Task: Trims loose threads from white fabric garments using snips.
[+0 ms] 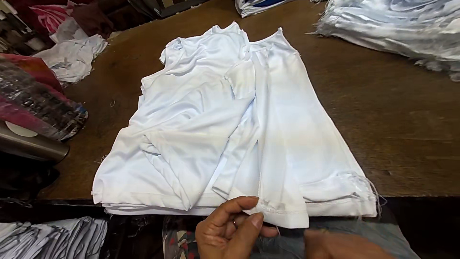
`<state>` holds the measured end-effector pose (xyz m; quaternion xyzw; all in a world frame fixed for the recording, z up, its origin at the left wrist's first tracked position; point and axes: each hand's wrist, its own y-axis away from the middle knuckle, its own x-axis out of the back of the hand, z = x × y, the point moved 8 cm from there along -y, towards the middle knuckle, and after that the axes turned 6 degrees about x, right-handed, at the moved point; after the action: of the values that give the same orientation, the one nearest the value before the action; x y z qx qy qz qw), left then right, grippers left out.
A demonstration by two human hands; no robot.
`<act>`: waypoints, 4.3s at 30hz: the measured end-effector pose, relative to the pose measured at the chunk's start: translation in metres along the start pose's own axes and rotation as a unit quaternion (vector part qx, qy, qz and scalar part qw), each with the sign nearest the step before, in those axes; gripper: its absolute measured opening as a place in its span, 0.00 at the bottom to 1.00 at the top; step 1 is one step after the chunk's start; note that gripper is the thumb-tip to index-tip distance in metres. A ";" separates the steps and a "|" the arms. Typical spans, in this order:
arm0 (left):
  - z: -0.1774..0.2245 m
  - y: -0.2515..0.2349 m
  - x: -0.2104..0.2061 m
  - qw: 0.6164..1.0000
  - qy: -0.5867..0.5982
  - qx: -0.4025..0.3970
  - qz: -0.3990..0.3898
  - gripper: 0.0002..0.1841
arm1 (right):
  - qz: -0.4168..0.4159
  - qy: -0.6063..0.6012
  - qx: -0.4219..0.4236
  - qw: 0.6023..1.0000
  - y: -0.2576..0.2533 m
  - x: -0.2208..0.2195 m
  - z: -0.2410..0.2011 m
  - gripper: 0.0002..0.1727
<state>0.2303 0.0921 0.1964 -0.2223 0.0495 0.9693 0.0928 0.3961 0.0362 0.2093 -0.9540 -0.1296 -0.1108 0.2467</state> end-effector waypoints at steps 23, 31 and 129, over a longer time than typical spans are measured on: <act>0.001 0.004 -0.006 1.000 -0.007 -0.008 0.000 0.14 | 0.106 0.453 0.068 0.883 -0.011 0.007 -0.001 0.24; 0.005 -0.007 0.000 1.000 0.010 -0.022 0.011 0.14 | 0.078 0.400 0.051 0.912 -0.006 0.022 0.005 0.27; 0.032 -0.028 -0.019 0.975 -0.215 -0.002 -0.058 0.23 | 0.059 0.428 -0.003 0.902 -0.018 0.012 -0.018 0.22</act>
<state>0.2388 0.1211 0.2320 -0.0115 0.0137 0.9875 0.1565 0.3997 0.0446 0.2363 -0.8211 0.0458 -0.4945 0.2814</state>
